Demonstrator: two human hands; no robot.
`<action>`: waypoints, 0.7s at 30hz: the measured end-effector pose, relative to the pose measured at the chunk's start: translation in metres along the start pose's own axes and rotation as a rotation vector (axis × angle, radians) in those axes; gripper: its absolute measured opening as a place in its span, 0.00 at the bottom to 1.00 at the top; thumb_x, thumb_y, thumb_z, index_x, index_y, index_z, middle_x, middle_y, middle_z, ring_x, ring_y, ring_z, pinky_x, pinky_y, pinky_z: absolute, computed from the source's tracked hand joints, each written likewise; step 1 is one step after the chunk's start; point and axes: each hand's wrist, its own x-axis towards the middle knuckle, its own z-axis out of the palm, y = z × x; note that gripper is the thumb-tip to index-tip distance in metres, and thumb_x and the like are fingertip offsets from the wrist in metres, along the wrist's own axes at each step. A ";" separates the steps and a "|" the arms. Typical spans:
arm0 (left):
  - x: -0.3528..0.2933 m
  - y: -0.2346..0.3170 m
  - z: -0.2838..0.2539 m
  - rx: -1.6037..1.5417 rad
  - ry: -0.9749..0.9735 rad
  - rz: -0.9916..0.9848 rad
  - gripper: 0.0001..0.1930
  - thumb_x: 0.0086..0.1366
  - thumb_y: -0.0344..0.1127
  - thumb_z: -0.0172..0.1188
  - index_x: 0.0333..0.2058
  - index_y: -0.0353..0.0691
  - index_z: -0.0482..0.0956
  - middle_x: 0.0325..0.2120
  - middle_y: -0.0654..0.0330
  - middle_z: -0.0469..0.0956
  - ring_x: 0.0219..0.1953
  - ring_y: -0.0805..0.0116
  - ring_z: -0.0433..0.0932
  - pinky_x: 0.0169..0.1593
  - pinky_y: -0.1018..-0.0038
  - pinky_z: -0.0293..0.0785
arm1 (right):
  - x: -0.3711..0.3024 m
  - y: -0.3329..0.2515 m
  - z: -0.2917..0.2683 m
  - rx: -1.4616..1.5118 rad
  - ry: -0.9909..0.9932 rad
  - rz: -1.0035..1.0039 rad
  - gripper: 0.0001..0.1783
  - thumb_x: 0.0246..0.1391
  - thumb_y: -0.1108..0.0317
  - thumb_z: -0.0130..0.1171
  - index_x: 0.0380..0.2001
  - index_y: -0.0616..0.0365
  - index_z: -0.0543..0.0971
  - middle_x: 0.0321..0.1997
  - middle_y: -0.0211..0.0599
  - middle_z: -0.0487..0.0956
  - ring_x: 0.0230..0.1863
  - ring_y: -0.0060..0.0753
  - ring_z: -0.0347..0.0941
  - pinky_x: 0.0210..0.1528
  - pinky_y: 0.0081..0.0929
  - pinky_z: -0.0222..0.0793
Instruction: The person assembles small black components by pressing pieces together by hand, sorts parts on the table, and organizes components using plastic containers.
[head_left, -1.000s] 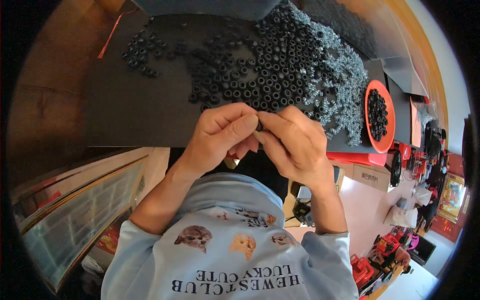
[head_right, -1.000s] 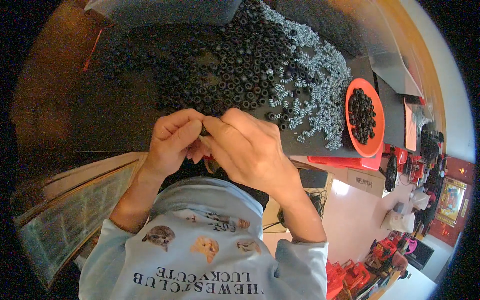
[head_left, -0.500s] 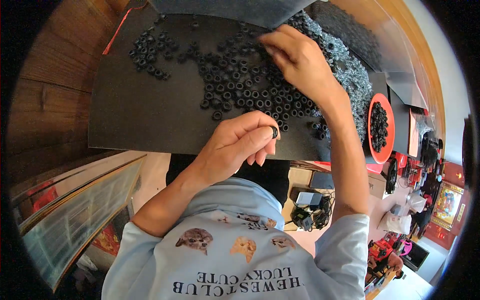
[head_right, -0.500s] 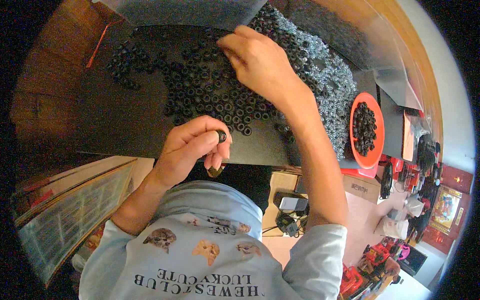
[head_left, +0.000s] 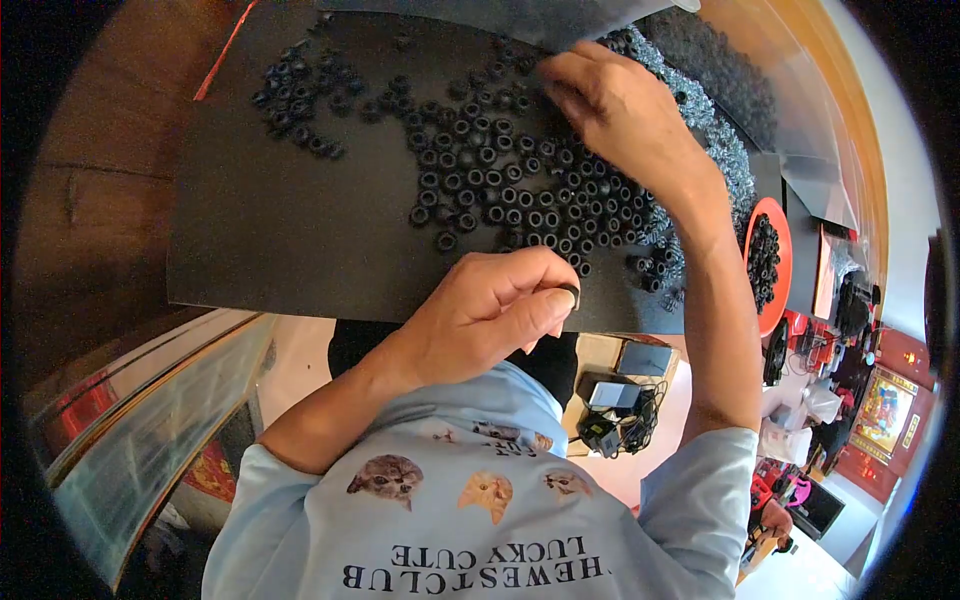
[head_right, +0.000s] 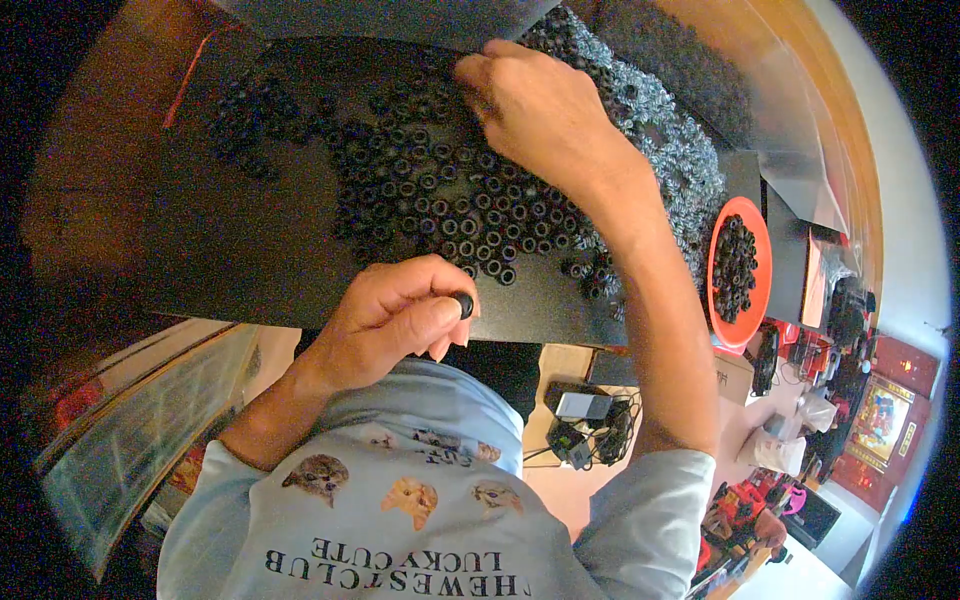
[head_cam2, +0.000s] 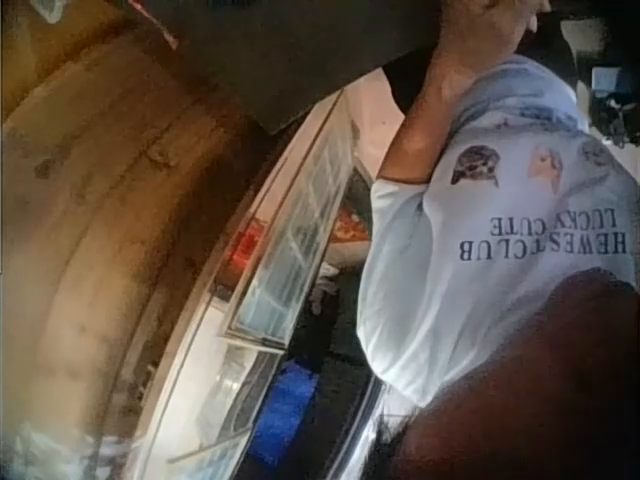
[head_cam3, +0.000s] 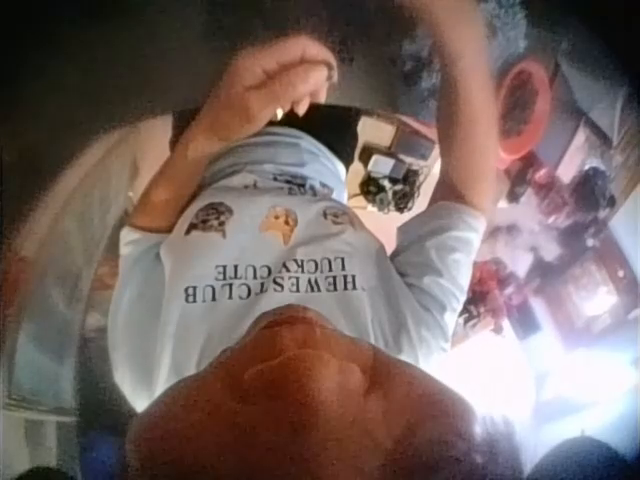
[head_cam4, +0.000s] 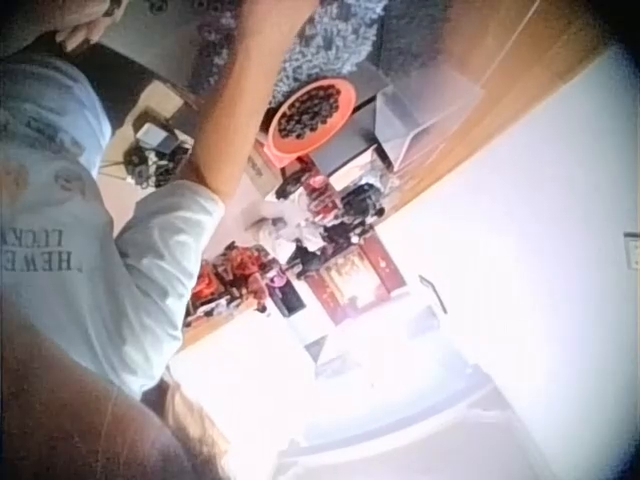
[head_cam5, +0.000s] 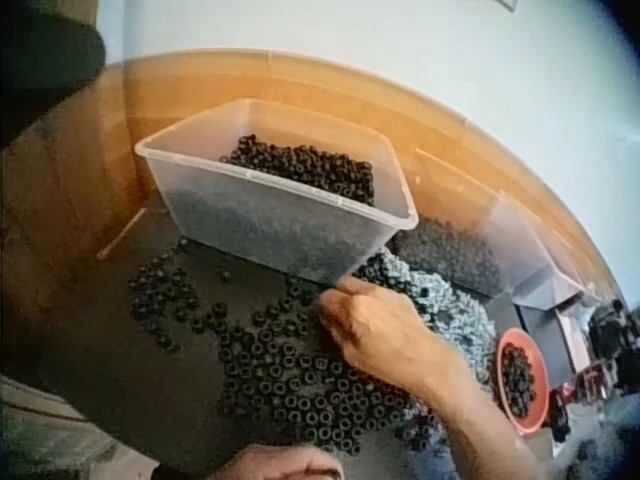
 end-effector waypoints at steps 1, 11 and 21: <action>0.000 0.000 0.000 0.002 -0.003 0.007 0.10 0.67 0.37 0.49 0.38 0.36 0.74 0.25 0.65 0.74 0.23 0.82 0.68 0.26 0.84 0.64 | 0.004 0.000 0.002 0.013 0.058 -0.030 0.10 0.49 0.72 0.55 0.37 0.58 0.78 0.36 0.41 0.74 0.38 0.49 0.73 0.39 0.38 0.70; -0.001 0.003 0.004 0.003 0.042 -0.013 0.10 0.67 0.36 0.48 0.37 0.36 0.74 0.25 0.64 0.75 0.23 0.81 0.69 0.26 0.83 0.65 | 0.010 -0.009 0.009 0.055 0.143 -0.113 0.09 0.50 0.74 0.56 0.36 0.60 0.76 0.32 0.42 0.74 0.33 0.49 0.73 0.36 0.38 0.70; -0.003 -0.008 0.002 -0.064 0.123 0.075 0.15 0.69 0.44 0.46 0.39 0.35 0.69 0.26 0.55 0.75 0.21 0.74 0.71 0.25 0.81 0.66 | -0.088 -0.056 -0.036 0.762 0.107 0.121 0.06 0.49 0.77 0.58 0.33 0.65 0.77 0.26 0.39 0.74 0.26 0.34 0.72 0.29 0.24 0.67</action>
